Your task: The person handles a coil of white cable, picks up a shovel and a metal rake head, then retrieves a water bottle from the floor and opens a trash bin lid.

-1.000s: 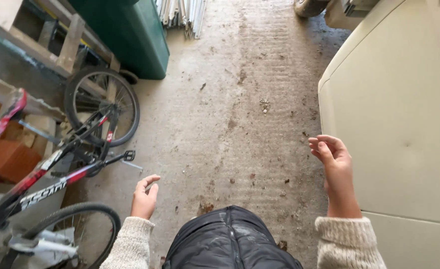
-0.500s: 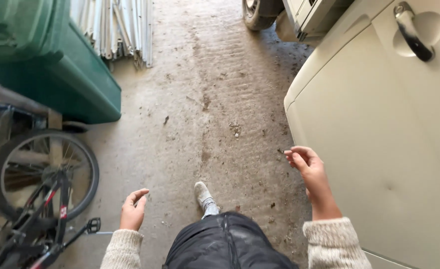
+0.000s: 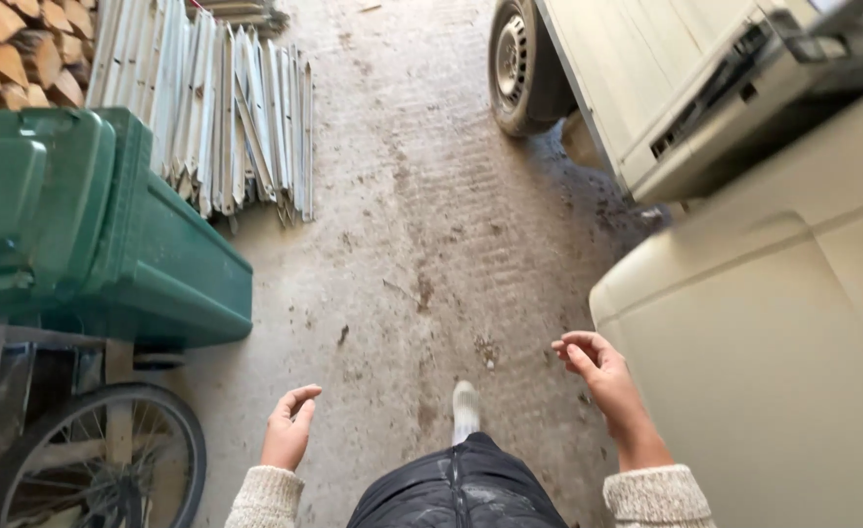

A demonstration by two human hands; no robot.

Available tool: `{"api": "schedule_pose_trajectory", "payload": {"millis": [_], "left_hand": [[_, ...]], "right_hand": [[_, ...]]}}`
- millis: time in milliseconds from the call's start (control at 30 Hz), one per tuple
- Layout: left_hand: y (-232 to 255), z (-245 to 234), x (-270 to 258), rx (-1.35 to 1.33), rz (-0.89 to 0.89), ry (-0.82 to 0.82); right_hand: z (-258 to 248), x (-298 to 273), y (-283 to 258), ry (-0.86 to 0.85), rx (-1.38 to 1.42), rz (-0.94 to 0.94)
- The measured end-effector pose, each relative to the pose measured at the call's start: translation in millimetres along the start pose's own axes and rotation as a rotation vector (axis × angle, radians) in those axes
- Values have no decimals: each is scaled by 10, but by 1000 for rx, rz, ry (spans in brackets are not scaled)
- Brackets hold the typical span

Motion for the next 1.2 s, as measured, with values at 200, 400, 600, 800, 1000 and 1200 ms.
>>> {"api": "schedule_pose_trajectory", "payload": {"millis": [200, 400, 600, 800, 1000, 1200], "left_hand": [[856, 270, 1318, 49, -58, 65], [1633, 623, 2421, 50, -173, 31], [2730, 1195, 3654, 14, -22, 138], [3355, 1442, 5271, -48, 80, 143], [3864, 1367, 7057, -151, -7, 142], [5144, 1152, 8556, -125, -97, 137]], "right_hand": [[146, 1903, 5, -1, 75, 43], [420, 3611, -1141, -62, 44, 38], [1048, 5303, -1785, -116, 98, 11], [2235, 6458, -2646, -263, 70, 0], [3060, 8144, -2989, -276, -2, 14], [3623, 9574, -3896, -234, 31, -48]]}}
Point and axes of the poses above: each hand's wrist, its own x-axis towards the middle knuckle, its own z-axis out of the palm, y = z × x, the point moved 3 cm from there along x, towards the middle knuckle, and after that the axes turned 2 degrees about y, right-handed, at the moved point
